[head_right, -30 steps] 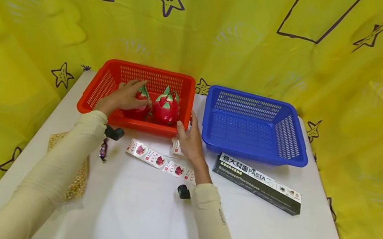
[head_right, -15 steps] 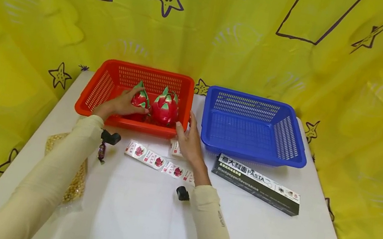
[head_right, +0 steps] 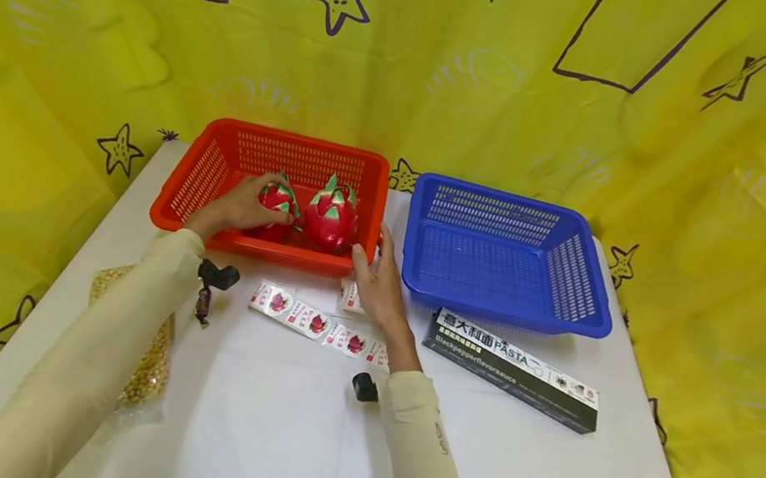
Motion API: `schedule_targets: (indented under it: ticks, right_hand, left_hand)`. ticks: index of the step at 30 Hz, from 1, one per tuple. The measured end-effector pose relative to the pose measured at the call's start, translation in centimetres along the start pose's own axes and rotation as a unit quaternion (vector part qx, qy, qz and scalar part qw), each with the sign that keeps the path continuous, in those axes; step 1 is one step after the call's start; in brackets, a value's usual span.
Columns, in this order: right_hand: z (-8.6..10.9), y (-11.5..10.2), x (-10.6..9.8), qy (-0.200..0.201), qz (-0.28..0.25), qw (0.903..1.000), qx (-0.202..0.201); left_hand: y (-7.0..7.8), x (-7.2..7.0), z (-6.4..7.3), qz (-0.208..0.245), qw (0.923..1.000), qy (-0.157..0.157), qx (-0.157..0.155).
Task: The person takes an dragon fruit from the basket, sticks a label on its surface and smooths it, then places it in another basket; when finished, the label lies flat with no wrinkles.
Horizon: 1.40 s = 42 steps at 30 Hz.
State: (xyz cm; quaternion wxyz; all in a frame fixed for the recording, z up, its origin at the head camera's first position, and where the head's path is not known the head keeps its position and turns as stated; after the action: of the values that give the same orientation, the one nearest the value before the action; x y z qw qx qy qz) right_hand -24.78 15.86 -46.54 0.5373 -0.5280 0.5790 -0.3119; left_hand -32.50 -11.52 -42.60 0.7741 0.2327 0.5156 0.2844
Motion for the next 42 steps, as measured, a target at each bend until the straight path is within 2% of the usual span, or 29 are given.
schedule_targets:
  ticks: [5,10,15,20,26,30,35,39,42]
  right_hand:
    - [0.2,-0.2,0.0,0.002,0.021,0.9998,-0.003]
    - [0.3,-0.5,0.1,0.002,0.027,0.9996,-0.004]
    - [0.3,-0.4,0.1,0.0,0.025,0.9997,-0.004]
    - [0.3,-0.4,0.1,-0.002,0.02,0.9998,0.006]
    - [0.4,-2.9,-0.1,-0.015,0.01,0.9995,0.025]
    - [0.9,-4.7,-0.2,-0.024,0.014,0.9993,0.025]
    - [0.8,-5.2,-0.4,-0.023,0.018,0.9993,0.022]
    - [0.3,-4.9,-0.4,-0.022,0.004,0.9994,0.024]
    - [-0.2,-2.9,-0.2,-0.019,-0.004,0.9996,0.022]
  left_hand:
    - [0.0,-0.2,0.1,0.019,0.9997,0.015,0.004]
    - [0.8,-0.8,0.8,0.05,0.9982,0.029,0.015]
    - [1.9,-1.5,2.0,0.081,0.9961,0.031,0.017]
    - [2.9,-2.1,3.3,0.092,0.9948,0.034,0.027]
    - [3.6,-2.6,5.0,0.094,0.9941,0.035,0.041]
    - [3.6,-2.6,6.5,0.11,0.992,0.037,0.05]
    - [3.7,-2.5,8.9,0.126,0.9881,0.043,0.077]
    - [3.5,-2.0,10.9,0.129,0.9864,0.035,0.096]
    - [2.9,-1.1,12.6,0.127,0.9864,0.025,0.101]
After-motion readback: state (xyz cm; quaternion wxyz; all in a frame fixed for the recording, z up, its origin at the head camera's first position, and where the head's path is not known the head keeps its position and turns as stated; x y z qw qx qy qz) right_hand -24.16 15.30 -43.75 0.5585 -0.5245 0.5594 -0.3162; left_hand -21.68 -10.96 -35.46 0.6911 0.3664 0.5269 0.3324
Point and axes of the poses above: each hand's wrist, its own z-axis away from the middle knuckle, its own x-axis out of the palm, y = z × x, the point moved 3 cm from there along -z, towards the middle knuckle, and after that the axes turned 13 degrees about -x, right-handed, at the moved point
